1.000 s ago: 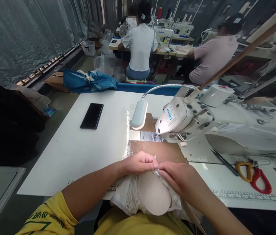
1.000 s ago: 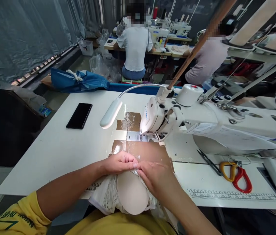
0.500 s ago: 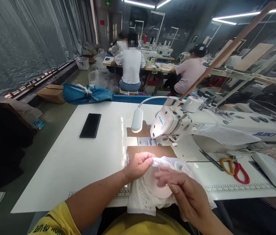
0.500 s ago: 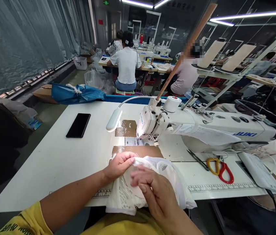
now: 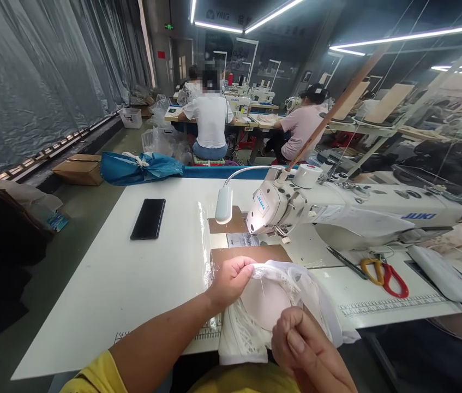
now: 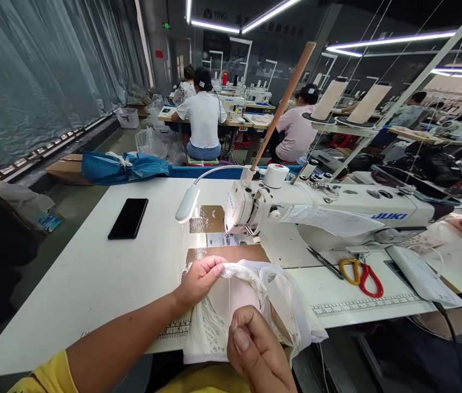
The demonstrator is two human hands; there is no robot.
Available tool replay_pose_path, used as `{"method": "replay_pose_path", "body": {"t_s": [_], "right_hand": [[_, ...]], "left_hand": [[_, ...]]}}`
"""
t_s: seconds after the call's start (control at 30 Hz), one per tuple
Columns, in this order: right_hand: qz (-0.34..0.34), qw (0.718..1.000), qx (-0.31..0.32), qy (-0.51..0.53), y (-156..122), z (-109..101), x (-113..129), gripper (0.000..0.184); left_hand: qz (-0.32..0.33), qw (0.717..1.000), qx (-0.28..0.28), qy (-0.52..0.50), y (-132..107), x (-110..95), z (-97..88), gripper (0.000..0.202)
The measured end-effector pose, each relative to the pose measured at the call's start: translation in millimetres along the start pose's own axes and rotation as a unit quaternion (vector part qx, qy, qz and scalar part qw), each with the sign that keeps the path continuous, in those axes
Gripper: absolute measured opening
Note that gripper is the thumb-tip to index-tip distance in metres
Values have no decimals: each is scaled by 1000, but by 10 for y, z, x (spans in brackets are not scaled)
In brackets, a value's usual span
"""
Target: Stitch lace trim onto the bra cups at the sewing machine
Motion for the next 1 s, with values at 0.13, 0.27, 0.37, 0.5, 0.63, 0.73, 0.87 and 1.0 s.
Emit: {"method": "replay_pose_path", "body": {"t_s": [0.13, 0.27, 0.37, 0.5, 0.63, 0.73, 0.87, 1.0], "right_hand": [[-65, 977, -49, -197, 165, -184, 121, 23], [-212, 836, -110, -493, 332, -404, 263, 13], [-241, 742, -119, -615, 434, -461, 225, 15], [-264, 688, -119, -665, 496, -448, 129, 16], [-260, 693, -111, -663, 505, -480, 96, 16], [-256, 697, -100, -662, 500, -514, 89, 16], [-257, 696, -90, -664, 509, -528, 76, 16], [-262, 686, -93, -672, 527, -520, 65, 17]], "left_hand": [[-10, 1000, 4, -20, 3, 3, 3, 28], [-19, 999, 16, -42, 9, 24, 6, 28], [-27, 998, 26, -55, 16, 35, 9, 28], [-44, 997, 38, -60, 15, 17, 15, 29], [-58, 995, 40, -67, 10, -6, 13, 30], [-65, 994, 39, -77, 11, -6, 11, 30], [-67, 993, 42, -86, 21, 12, 10, 29], [-65, 993, 43, -91, 29, 35, 5, 28]]}}
Point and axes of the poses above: each hand's wrist, its own y-axis towards the middle knuckle, its own z-axis out of the palm, x = y × z, the point moved 2 cm from there along y, towards the middle knuckle, and after that the axes turned 6 degrees about x, right-handed, at the moved point
